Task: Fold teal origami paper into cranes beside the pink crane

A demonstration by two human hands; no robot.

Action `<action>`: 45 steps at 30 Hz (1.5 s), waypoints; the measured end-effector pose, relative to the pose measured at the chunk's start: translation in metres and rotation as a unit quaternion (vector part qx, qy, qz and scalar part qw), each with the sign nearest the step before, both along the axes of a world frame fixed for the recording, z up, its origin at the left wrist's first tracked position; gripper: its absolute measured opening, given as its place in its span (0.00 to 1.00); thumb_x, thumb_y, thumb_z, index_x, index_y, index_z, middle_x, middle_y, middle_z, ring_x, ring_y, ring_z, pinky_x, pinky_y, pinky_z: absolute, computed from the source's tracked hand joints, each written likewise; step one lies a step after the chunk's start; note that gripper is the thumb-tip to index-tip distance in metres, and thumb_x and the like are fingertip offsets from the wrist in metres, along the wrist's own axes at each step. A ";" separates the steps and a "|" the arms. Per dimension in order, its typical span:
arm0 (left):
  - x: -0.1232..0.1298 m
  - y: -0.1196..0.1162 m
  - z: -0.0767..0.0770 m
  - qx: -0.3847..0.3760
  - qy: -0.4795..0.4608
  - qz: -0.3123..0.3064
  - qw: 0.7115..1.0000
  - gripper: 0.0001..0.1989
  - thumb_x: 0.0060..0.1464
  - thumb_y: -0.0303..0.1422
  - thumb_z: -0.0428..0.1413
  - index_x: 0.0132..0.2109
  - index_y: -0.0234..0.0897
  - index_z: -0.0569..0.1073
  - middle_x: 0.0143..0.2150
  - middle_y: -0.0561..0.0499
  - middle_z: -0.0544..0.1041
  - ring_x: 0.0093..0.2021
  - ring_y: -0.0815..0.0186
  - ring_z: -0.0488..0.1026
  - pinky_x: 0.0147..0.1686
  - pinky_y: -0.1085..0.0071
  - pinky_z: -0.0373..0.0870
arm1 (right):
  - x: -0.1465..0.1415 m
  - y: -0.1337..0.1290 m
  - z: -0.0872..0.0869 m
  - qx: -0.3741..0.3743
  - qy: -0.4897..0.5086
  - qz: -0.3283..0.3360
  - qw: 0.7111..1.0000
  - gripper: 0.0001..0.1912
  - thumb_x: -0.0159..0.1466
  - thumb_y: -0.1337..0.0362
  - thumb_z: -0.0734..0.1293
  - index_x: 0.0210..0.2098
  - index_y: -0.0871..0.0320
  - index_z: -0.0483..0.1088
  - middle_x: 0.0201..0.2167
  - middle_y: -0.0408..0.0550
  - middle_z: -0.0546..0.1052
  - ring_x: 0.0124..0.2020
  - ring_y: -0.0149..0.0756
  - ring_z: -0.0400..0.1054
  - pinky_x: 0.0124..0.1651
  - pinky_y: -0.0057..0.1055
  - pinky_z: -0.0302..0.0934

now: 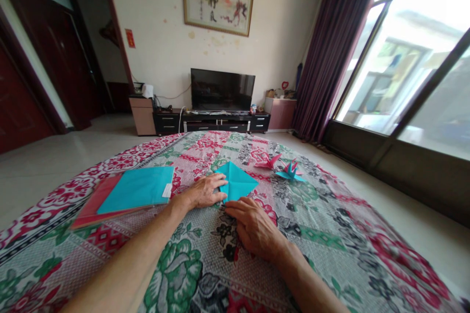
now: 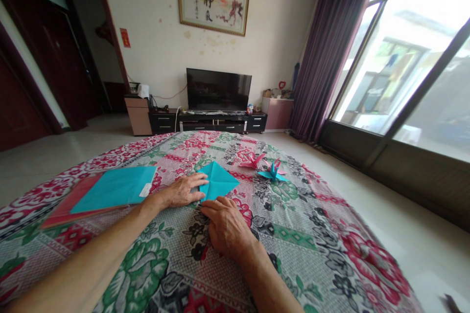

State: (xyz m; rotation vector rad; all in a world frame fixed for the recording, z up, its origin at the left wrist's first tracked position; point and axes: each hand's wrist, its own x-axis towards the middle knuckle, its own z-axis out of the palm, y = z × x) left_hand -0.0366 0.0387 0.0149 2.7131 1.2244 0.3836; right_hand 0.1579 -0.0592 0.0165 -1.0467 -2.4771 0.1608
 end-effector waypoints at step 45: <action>-0.002 0.017 -0.011 0.037 -0.046 0.076 0.995 0.19 0.53 0.38 0.49 0.52 0.42 0.68 0.60 0.49 0.64 0.60 0.62 0.60 0.59 0.62 0.55 | -0.002 -0.001 0.003 0.002 0.004 0.002 1.000 0.20 0.55 0.75 0.56 0.45 0.56 0.69 0.46 0.47 0.73 0.43 0.37 0.61 0.49 0.38 0.54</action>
